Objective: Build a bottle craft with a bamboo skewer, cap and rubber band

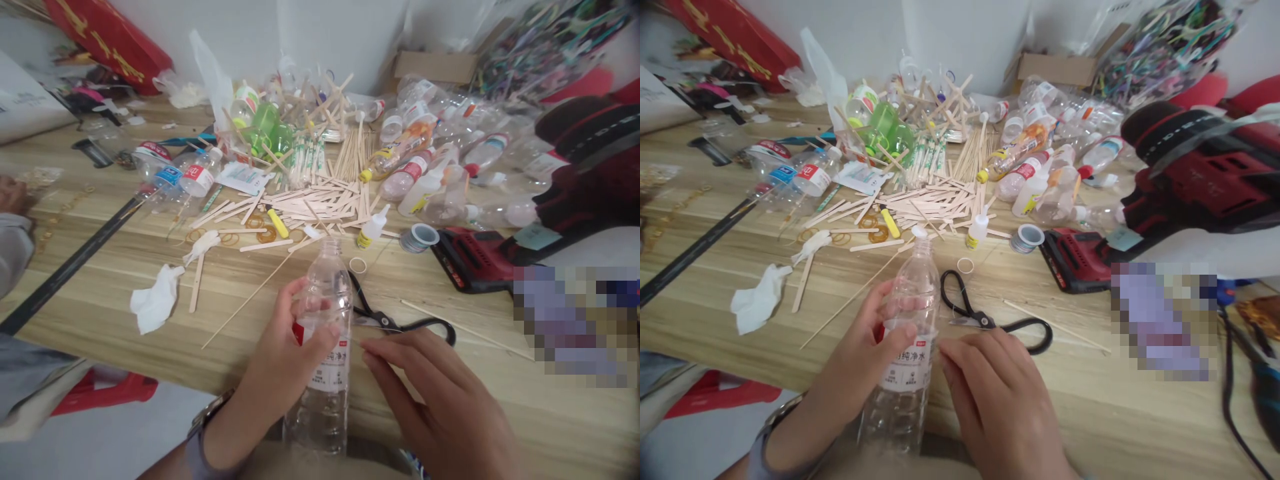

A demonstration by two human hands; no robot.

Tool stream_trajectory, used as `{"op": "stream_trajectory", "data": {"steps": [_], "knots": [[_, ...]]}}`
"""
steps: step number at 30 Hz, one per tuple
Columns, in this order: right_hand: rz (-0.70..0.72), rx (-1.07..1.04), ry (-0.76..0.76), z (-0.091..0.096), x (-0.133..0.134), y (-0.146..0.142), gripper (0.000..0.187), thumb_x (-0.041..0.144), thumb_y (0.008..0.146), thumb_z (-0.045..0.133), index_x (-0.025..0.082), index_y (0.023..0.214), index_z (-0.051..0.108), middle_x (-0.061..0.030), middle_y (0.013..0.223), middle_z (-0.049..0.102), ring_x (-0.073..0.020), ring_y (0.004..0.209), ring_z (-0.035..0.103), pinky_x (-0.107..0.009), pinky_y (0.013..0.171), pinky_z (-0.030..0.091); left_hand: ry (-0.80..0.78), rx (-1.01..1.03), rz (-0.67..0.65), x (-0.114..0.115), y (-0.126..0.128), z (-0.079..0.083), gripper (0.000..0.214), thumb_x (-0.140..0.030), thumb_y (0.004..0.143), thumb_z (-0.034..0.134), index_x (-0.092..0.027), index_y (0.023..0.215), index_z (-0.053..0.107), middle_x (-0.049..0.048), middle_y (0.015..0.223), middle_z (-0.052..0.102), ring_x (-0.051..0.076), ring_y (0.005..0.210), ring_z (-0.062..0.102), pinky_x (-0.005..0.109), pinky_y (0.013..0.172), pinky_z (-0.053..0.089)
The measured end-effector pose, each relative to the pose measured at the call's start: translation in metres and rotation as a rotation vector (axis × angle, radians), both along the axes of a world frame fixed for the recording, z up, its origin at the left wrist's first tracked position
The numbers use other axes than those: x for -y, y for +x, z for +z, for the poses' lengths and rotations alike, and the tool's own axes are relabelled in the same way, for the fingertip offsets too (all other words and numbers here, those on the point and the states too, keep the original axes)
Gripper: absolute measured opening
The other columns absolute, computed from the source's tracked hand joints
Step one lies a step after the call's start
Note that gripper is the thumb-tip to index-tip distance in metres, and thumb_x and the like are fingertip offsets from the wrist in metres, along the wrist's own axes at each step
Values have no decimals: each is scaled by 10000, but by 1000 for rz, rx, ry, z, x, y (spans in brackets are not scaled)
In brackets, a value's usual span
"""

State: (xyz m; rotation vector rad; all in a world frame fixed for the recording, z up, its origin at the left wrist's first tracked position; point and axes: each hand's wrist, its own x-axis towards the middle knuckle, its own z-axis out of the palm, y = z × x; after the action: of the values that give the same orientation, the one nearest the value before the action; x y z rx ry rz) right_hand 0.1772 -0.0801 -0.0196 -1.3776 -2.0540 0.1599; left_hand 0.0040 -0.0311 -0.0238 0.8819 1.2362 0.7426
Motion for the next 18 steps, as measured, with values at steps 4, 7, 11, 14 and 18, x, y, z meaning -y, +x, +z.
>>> {"op": "stream_trajectory", "data": {"steps": [4,7,11,14,18], "knots": [[5,-9,81,-5,2,-4,140,125,878,598,191,1000,618,-15,811,670,-159,758,584,-300,725,438,25,17,-47,3,-1,-4,714,-449,790,679,-272,1363,291,78,1297,575,239,979,658,371,826,538],[-25,-20,114,-3,-2,-12,97,129,885,587,184,951,634,-17,770,664,-171,733,562,-318,708,417,76,-18,-94,6,-2,-6,758,-513,801,657,-261,1396,261,96,1313,565,265,1096,615,397,937,484],[-3,-57,120,4,-7,-21,105,110,903,553,173,928,634,-14,773,674,-149,719,572,-289,723,439,115,-46,-137,11,-4,-4,768,-560,827,603,-247,1422,231,120,1360,541,284,1179,572,425,1007,429],[14,-51,147,7,-7,-25,110,104,916,536,171,962,611,-3,784,693,-131,715,597,-260,733,460,141,-81,-164,12,-4,0,767,-583,839,568,-224,1425,228,135,1357,554,297,1209,554,428,1016,420],[-64,-62,185,5,-5,-26,40,167,931,542,194,928,571,9,735,692,-134,695,626,-249,699,487,134,-74,-164,13,-3,5,746,-602,858,522,-227,1426,216,139,1378,538,292,1219,548,429,1022,413]]}}
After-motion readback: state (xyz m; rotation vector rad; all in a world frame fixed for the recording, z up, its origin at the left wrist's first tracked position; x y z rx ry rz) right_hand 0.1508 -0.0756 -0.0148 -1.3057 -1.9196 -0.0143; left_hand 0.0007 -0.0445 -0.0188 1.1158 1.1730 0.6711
